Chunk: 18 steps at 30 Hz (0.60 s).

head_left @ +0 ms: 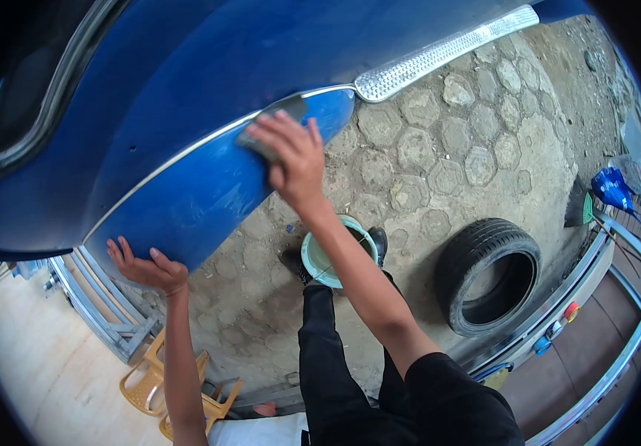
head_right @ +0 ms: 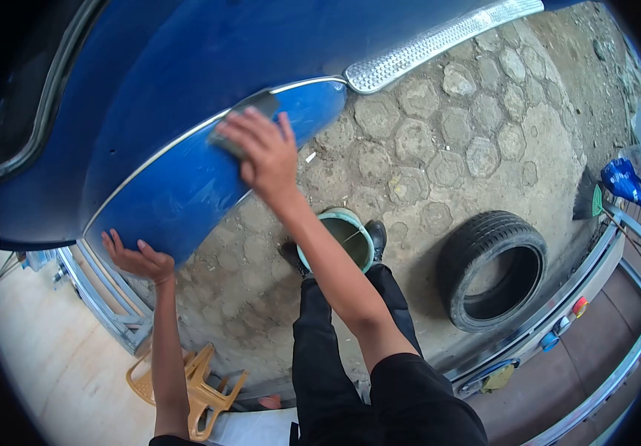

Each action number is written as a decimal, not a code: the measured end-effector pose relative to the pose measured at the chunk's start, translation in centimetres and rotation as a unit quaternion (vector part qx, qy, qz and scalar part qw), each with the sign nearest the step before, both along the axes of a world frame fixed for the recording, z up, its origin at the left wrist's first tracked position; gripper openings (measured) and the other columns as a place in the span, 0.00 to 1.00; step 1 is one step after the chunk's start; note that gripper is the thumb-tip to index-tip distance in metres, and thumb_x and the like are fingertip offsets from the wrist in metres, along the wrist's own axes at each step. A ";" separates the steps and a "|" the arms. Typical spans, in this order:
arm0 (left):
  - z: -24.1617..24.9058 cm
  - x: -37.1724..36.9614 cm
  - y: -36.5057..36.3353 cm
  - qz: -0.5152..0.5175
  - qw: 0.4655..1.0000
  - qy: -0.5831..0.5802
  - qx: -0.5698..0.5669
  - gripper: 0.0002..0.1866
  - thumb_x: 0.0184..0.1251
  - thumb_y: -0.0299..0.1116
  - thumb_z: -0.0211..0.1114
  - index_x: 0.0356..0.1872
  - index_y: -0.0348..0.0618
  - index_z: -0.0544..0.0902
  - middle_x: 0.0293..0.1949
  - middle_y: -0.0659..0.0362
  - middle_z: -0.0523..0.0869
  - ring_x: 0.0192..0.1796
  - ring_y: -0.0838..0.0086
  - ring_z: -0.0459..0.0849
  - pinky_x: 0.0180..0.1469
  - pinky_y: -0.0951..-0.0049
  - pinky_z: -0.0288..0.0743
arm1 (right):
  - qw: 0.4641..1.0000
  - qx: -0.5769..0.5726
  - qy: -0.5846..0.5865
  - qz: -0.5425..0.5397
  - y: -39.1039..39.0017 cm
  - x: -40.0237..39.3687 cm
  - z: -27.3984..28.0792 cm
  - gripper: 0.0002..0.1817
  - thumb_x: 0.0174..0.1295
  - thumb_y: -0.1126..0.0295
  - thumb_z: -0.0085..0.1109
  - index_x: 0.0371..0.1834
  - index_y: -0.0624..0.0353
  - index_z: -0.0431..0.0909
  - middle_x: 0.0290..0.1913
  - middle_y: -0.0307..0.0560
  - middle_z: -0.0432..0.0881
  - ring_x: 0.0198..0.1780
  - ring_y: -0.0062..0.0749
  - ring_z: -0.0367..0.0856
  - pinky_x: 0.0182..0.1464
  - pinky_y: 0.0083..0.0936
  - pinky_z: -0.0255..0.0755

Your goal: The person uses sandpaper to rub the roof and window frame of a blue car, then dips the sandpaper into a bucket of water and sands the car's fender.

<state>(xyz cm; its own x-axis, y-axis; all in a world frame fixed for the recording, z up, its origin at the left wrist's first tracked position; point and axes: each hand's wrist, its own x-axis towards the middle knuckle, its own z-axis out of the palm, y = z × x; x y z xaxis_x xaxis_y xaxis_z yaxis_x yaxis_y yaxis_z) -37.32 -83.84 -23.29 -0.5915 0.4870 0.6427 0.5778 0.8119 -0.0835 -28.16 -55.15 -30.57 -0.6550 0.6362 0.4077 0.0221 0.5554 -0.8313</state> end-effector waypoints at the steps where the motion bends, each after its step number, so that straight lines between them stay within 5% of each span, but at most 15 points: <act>1: -0.2 -0.4 -0.1 -0.001 1.000 0.006 0.000 0.31 0.77 0.45 0.44 0.69 0.30 0.72 0.73 0.40 0.70 0.77 0.46 0.66 0.77 0.42 0.56 | 0.998 -0.043 0.004 -0.042 1.5 -0.4 -1.6 0.27 0.57 0.79 0.55 0.60 0.45 0.85 0.63 0.41 0.85 0.73 0.42 0.75 0.78 0.61 0.53; 4: -0.2 -0.4 -0.2 0.017 1.000 0.006 -0.005 0.32 0.76 0.47 0.43 0.69 0.31 0.72 0.73 0.40 0.71 0.77 0.46 0.66 0.77 0.43 0.56 | 0.979 -0.152 0.011 -0.137 2.9 -0.4 -5.3 0.25 0.58 0.80 0.54 0.58 0.45 0.86 0.63 0.40 0.85 0.75 0.42 0.72 0.78 0.62 0.52; 8: -0.2 -0.3 -0.1 0.020 1.000 0.008 -0.004 0.32 0.76 0.46 0.43 0.69 0.31 0.72 0.73 0.39 0.71 0.77 0.46 0.67 0.77 0.43 0.56 | 0.997 -0.056 0.040 -0.026 -0.5 0.1 -0.9 0.30 0.54 0.84 0.51 0.58 0.45 0.86 0.63 0.42 0.85 0.75 0.41 0.73 0.78 0.59 0.53; 11: -0.1 -0.1 0.1 0.013 1.000 0.001 -0.003 0.32 0.76 0.46 0.43 0.70 0.31 0.72 0.73 0.39 0.71 0.77 0.46 0.67 0.77 0.43 0.56 | 1.000 0.009 0.014 -0.024 1.4 0.4 -2.5 0.31 0.53 0.85 0.49 0.58 0.44 0.85 0.63 0.43 0.85 0.73 0.40 0.74 0.79 0.57 0.53; 16: -0.1 -0.2 0.2 0.017 1.000 -0.001 -0.005 0.32 0.77 0.46 0.43 0.70 0.28 0.71 0.73 0.38 0.69 0.77 0.45 0.66 0.77 0.43 0.55 | 0.956 -0.219 -0.005 -0.195 2.0 -1.4 -5.2 0.30 0.60 0.84 0.49 0.62 0.43 0.83 0.64 0.43 0.84 0.71 0.47 0.77 0.80 0.61 0.51; 18: -0.1 -0.2 0.0 0.016 1.000 -0.005 -0.007 0.32 0.77 0.46 0.43 0.70 0.28 0.71 0.74 0.38 0.69 0.77 0.45 0.65 0.77 0.42 0.55 | 0.984 -0.136 0.011 -0.117 -1.0 -1.1 -1.0 0.27 0.64 0.81 0.52 0.63 0.43 0.82 0.65 0.43 0.84 0.70 0.48 0.77 0.79 0.63 0.50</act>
